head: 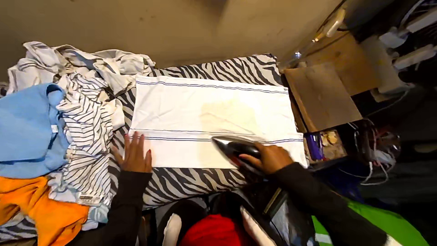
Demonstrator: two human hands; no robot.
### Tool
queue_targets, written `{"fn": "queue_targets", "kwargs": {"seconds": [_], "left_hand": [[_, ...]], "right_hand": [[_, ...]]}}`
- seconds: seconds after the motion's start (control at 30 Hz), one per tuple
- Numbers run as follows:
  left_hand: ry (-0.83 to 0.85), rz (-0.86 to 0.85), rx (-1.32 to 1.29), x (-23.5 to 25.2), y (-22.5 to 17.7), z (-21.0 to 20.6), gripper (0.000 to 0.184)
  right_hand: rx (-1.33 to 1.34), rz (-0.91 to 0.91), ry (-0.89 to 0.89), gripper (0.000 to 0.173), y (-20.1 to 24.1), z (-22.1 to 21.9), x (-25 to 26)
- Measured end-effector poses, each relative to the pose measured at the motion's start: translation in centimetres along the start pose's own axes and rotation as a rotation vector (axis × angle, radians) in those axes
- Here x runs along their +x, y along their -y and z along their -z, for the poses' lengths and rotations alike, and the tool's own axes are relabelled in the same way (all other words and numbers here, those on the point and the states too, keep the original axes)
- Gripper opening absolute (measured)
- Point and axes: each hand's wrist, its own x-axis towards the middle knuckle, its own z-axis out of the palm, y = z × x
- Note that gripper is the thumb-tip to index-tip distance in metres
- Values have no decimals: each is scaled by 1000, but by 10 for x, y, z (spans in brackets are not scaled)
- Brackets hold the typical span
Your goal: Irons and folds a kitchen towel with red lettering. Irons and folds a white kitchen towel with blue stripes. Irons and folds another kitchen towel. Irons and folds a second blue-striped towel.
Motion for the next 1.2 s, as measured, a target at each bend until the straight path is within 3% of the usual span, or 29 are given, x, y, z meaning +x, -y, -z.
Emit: {"fn": "queue_targets", "kwargs": {"seconds": [0.1,0.17,0.27,0.4,0.57,0.67,0.77,0.93,1.0,1.1,1.2], "left_hand": [[170,-110,-58,27,-29,-17,57],[175,-84,3,27,-7,-34,60],[108,-63,27,26,31,-38,65],[141,-35,33,23,33,-35,68],[115,-26,37,25,27,-34,69],[133,-24,58,27,21,-28,69],[114,-29,61,27,26,-30,69],[105,-38,52,27,29,-34,68],[111,-49,47,25,31,-31,66],[92,-63,38,26,33,-31,66],[108,-50,29,25,28,-29,65]], "right_hand": [[14,110,132,68,59,-10,0],[-2,126,154,67,62,-18,-7],[66,-100,7,69,4,-15,-12],[116,-476,-241,73,-98,1,-14],[52,-266,-196,73,-95,1,-14],[76,-323,-187,67,-89,14,11],[178,-242,-116,66,-54,16,19],[209,85,192,61,83,-9,1],[215,86,267,57,104,-7,1],[261,-91,171,61,63,2,-2],[318,-407,-81,63,-33,-1,-15]]}}
